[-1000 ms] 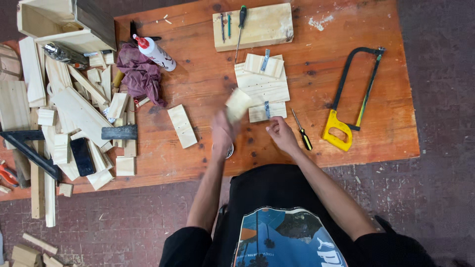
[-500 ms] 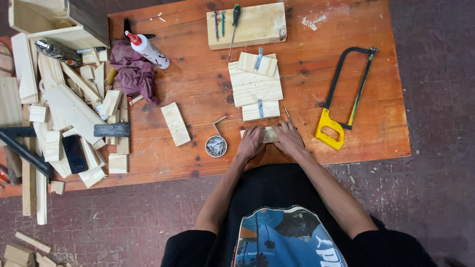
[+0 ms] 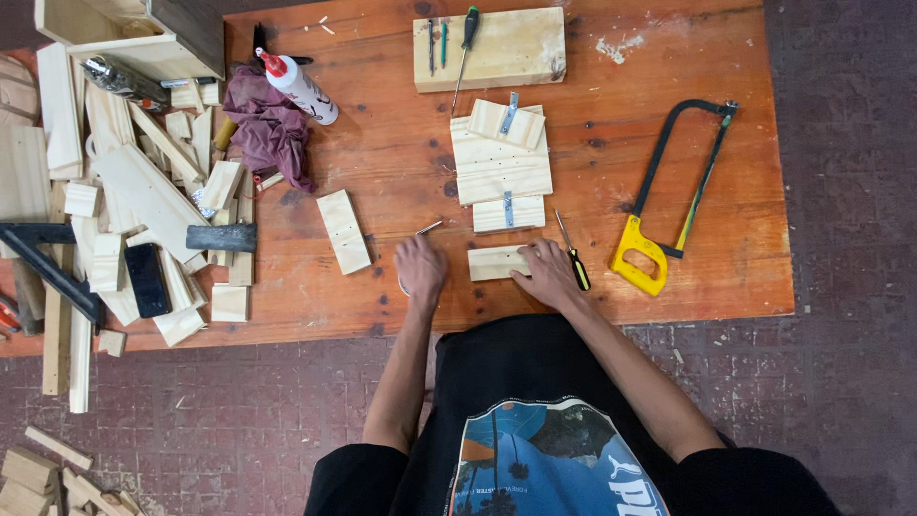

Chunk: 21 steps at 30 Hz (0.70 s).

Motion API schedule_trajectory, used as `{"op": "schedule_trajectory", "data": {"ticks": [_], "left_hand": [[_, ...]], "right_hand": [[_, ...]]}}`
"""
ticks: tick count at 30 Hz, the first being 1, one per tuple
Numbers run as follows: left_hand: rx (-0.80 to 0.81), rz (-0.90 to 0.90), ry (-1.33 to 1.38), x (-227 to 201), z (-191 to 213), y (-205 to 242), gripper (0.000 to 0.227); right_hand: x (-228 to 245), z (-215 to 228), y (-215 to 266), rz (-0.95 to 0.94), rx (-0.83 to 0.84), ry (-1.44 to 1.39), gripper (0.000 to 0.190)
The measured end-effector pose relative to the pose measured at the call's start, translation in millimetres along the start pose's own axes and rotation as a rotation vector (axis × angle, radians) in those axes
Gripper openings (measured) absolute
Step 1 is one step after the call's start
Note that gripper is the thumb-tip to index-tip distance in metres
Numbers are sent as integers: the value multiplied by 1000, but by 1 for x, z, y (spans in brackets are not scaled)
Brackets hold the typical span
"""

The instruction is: The person attaches metal brackets to small wooden blocks using a screwdriver. They repeatedly pick up a bracket, align it on a block, and tighten screws to secure it. The person handles multiple blocks and brackets, stacking the completed pieces on the workbench.

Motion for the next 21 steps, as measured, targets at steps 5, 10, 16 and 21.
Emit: {"op": "schedule_trajectory", "data": {"ticks": [5, 10, 16, 21], "left_hand": [[145, 206, -37, 35, -12, -15, 59], [90, 140, -20, 23, 5, -17, 40], [167, 138, -128, 34, -21, -26, 35], [203, 58, -50, 37, -17, -26, 32]], "right_hand": [[-7, -24, -7, 31, -51, -112, 37], [-15, -40, -10, 12, -93, -121, 23], [-11, -35, -10, -25, -44, -185, 19], [-10, -27, -10, -138, -14, -445, 23]]}}
Point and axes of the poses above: each hand's wrist, its own y-axis away from the middle knuckle, its own z-axis out of the back of the hand, x = y × z, the point moved 3 cm from there along -y, towards the middle knuckle, and after that the axes turned 1 degree about z, right-handed, at the moved point
